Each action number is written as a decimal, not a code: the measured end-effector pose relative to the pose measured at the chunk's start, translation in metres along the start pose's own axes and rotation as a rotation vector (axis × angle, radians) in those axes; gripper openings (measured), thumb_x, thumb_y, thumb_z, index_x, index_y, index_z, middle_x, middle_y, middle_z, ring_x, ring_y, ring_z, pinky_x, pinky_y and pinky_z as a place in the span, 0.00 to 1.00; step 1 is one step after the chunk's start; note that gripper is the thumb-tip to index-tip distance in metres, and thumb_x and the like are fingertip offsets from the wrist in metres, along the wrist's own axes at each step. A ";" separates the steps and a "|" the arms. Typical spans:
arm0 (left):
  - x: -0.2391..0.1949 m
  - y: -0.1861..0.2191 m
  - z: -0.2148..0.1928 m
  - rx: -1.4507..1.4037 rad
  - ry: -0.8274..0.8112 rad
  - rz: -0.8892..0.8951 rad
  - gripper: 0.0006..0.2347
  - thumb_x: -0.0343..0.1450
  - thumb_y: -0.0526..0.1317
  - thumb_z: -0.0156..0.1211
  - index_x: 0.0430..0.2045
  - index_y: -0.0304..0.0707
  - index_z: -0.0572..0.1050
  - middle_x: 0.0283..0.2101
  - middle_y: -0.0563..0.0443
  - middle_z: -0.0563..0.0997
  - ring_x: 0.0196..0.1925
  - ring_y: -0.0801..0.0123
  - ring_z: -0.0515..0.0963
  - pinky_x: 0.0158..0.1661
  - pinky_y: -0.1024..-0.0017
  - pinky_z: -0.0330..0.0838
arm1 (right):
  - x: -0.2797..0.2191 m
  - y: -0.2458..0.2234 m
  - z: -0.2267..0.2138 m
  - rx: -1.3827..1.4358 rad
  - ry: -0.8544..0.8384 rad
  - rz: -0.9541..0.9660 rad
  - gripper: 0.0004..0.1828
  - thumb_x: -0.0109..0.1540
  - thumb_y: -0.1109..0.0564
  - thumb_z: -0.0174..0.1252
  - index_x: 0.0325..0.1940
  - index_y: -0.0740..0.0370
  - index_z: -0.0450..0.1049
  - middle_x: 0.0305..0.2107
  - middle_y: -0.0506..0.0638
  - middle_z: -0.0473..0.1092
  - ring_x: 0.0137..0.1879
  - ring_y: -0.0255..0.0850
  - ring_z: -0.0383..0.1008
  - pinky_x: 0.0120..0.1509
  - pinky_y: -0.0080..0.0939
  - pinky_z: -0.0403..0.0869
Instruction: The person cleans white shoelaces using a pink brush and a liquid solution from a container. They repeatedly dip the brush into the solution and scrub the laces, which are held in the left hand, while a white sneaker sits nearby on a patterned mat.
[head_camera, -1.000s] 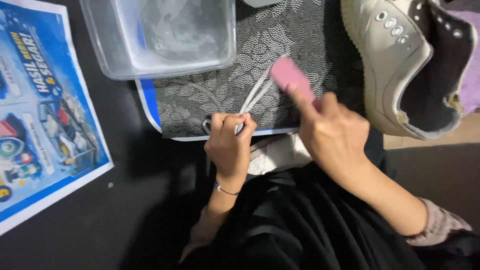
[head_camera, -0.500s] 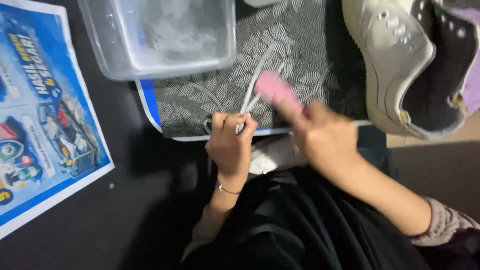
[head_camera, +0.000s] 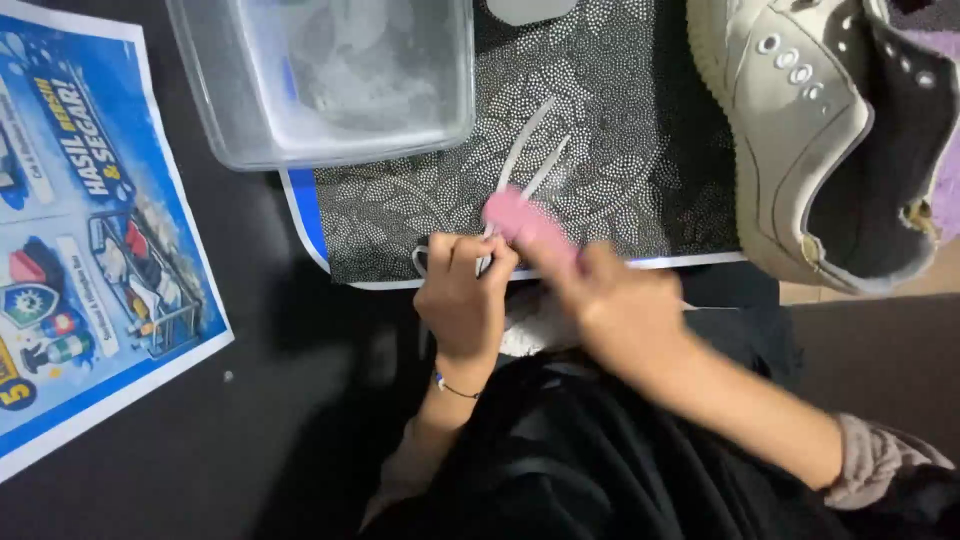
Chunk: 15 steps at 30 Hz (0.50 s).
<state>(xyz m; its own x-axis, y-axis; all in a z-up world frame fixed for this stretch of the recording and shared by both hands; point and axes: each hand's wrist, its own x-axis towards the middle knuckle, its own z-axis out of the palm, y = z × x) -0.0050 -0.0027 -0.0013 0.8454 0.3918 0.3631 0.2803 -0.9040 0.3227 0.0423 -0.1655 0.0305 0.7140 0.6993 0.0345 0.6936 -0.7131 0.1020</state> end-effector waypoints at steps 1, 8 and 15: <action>0.007 0.000 -0.001 -0.003 -0.003 0.003 0.11 0.66 0.32 0.71 0.25 0.46 0.71 0.33 0.60 0.73 0.32 0.75 0.80 0.22 0.75 0.67 | 0.010 0.010 0.007 -0.001 -0.003 0.004 0.47 0.66 0.59 0.61 0.82 0.25 0.48 0.21 0.37 0.48 0.17 0.28 0.43 0.13 0.37 0.51; 0.010 0.002 -0.002 0.012 0.019 0.055 0.10 0.66 0.32 0.71 0.24 0.45 0.72 0.32 0.59 0.74 0.32 0.77 0.80 0.22 0.77 0.67 | 0.014 0.015 0.014 0.124 0.110 0.025 0.37 0.66 0.58 0.59 0.78 0.34 0.61 0.21 0.41 0.58 0.19 0.34 0.54 0.18 0.40 0.54; 0.004 0.002 -0.001 -0.050 -0.045 -0.043 0.09 0.65 0.33 0.70 0.24 0.45 0.72 0.33 0.58 0.74 0.32 0.76 0.80 0.22 0.77 0.66 | 0.014 0.003 0.002 0.055 0.191 0.069 0.35 0.68 0.57 0.63 0.78 0.37 0.65 0.22 0.40 0.53 0.19 0.30 0.49 0.19 0.36 0.51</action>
<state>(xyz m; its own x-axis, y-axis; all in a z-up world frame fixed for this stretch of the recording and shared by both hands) -0.0014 -0.0028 0.0014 0.8529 0.4208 0.3091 0.2945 -0.8765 0.3807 0.0547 -0.1575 0.0294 0.7327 0.6414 0.2278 0.6514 -0.7578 0.0386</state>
